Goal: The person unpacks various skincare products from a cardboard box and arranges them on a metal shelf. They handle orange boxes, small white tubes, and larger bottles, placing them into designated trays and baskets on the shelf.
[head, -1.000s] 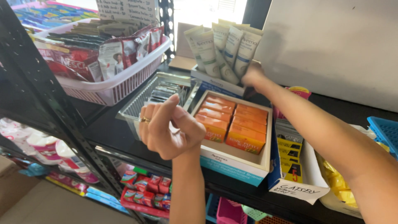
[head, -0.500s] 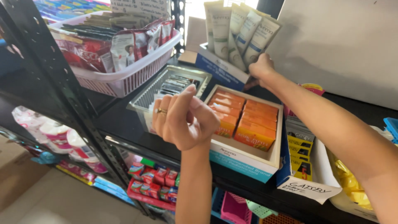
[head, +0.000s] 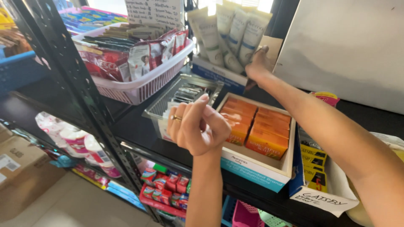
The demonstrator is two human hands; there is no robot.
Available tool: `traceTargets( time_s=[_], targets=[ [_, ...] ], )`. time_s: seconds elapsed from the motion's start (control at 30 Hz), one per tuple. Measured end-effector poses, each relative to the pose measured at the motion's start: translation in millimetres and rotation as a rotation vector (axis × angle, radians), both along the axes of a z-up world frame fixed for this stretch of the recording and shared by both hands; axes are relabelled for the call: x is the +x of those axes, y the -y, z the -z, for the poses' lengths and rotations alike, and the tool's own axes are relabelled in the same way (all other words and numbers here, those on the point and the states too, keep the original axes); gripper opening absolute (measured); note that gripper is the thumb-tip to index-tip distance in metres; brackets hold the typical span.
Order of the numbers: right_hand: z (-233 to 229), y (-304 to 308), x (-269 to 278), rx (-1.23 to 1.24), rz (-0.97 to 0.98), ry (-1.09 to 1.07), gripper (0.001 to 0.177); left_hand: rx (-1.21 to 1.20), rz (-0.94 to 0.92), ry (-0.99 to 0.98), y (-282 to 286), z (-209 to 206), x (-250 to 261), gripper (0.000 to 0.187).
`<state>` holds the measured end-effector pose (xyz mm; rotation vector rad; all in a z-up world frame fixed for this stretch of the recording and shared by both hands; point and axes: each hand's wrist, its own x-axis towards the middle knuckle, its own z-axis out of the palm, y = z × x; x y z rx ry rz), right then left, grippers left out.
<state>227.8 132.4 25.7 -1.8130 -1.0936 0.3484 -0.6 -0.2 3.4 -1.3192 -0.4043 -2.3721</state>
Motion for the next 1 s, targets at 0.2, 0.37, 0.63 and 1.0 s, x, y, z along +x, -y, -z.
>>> traceTargets(
  time_s=[0.2,0.37,0.63,1.0],
  targets=[
    [83,-74,70,-0.133,0.035,0.488,0.103,-0.003,0.013,0.005,-1,1,-2,0.015],
    [63,-47,59,-0.263,-0.032,0.596,0.082,-0.013,0.031,0.019,-1,3,-1,0.015],
    [25,26,16,-0.197,-0.357,0.841,0.038,0.089,0.073,0.256,-5,10,-7,0.014],
    [41,26,15,-0.050,-0.421,1.000,0.015,-0.618,0.703,-0.166,-53,55,-131,0.063]
  ],
)
